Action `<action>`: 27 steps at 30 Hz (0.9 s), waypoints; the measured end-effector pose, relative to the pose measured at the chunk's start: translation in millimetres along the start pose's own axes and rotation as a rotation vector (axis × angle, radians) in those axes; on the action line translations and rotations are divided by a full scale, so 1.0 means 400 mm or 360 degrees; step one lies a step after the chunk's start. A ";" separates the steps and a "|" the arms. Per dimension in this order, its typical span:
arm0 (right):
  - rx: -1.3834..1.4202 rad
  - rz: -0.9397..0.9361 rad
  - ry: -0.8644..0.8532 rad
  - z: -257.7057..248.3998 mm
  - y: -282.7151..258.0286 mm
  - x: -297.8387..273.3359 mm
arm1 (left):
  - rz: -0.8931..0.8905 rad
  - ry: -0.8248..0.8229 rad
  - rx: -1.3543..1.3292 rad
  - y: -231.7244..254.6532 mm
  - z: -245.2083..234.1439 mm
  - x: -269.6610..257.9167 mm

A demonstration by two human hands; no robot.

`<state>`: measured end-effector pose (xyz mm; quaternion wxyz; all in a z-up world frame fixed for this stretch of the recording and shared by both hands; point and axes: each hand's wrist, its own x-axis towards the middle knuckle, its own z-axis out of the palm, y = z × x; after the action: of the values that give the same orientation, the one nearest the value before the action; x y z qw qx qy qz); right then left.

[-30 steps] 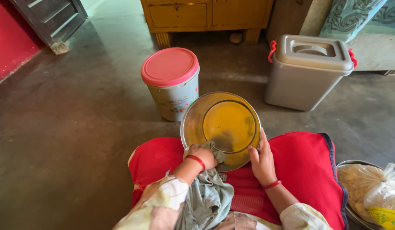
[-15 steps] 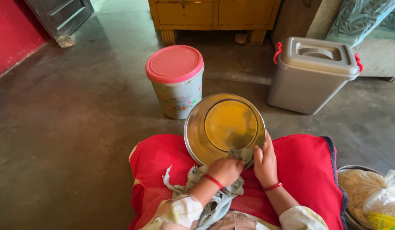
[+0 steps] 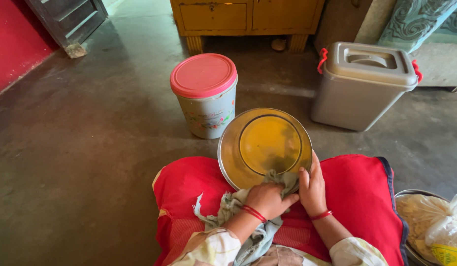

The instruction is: The person opens a metal container, removes several plastic bags of food items, and places them on a tray. Then the person uses a cloth to wipe the inside and outside of the metal container repeatedly.

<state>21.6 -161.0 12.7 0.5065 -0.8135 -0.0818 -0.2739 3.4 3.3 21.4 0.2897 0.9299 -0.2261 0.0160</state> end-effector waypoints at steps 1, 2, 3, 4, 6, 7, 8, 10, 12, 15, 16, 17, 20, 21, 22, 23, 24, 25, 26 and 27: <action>0.0017 0.0025 0.0001 -0.001 0.001 0.001 | 0.0029 0.0067 -0.0023 0.009 0.010 0.002; 0.0037 0.0053 0.0002 0.000 0.003 0.000 | 0.0054 0.0133 -0.0043 0.012 0.018 -0.001; 0.0034 0.0024 -0.0003 -0.001 0.004 -0.001 | 0.0072 0.0143 -0.0034 0.010 0.022 -0.005; 0.0034 -0.0004 -0.0006 0.002 0.005 -0.003 | 0.0089 0.0152 -0.0021 0.001 0.022 -0.013; 0.0016 -0.0004 -0.0012 0.003 0.006 -0.003 | 0.0143 0.0145 0.0029 -0.020 0.015 -0.029; -0.0003 0.0023 -0.0016 0.005 0.005 -0.003 | 0.0179 0.0129 0.0066 -0.036 0.006 -0.038; -0.0024 0.0049 -0.0016 0.004 0.006 -0.001 | 0.0219 0.0113 0.0102 -0.052 -0.005 -0.045; 0.0014 -0.0009 -0.0022 0.001 0.010 0.001 | 0.0251 -0.0048 0.0307 -0.098 -0.039 -0.048; 0.0013 0.0054 -0.0040 0.001 0.017 -0.002 | 0.0280 -0.0100 0.0450 -0.137 -0.064 -0.054; 0.0024 0.0232 -0.0066 0.006 0.032 -0.004 | 0.0328 -0.0009 0.0557 -0.163 -0.070 -0.065; 0.0075 0.0230 -0.0059 0.007 0.036 -0.002 | 0.0349 0.0022 0.0584 -0.162 -0.067 -0.065; 0.0125 0.0229 -0.0051 0.010 0.040 0.001 | 0.0371 0.0053 0.0611 -0.159 -0.063 -0.064; 0.0115 -0.0070 0.0013 0.014 0.045 0.003 | 0.0474 0.0012 0.0534 -0.136 -0.044 -0.047; 0.0125 -0.0019 0.0007 0.015 0.047 0.003 | 0.0473 0.0040 0.0500 -0.124 -0.035 -0.035; 0.0134 0.0030 -0.0005 0.015 0.048 0.003 | 0.0468 0.0070 0.0463 -0.108 -0.024 -0.022; 0.0143 0.0080 -0.0017 0.015 0.048 0.004 | 0.0462 0.0100 0.0425 -0.091 -0.014 -0.008; 0.0137 0.0065 -0.0012 0.017 0.048 0.003 | 0.0428 0.0154 0.0364 -0.072 -0.004 0.004; 0.0131 0.0050 -0.0007 0.019 0.047 0.002 | 0.0394 0.0207 0.0304 -0.050 0.006 0.016; 0.0125 0.0036 -0.0002 0.019 0.047 0.003 | 0.0359 0.0260 0.0243 -0.032 0.012 0.026; 0.0129 0.0033 0.0027 0.021 0.047 0.005 | 0.0355 0.0292 0.0219 -0.018 0.013 0.033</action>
<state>34.1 -163.1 -3.6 0.5425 -0.7907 -0.0801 -0.2721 17.6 0.3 15.3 0.2414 0.9113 -0.2988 0.1485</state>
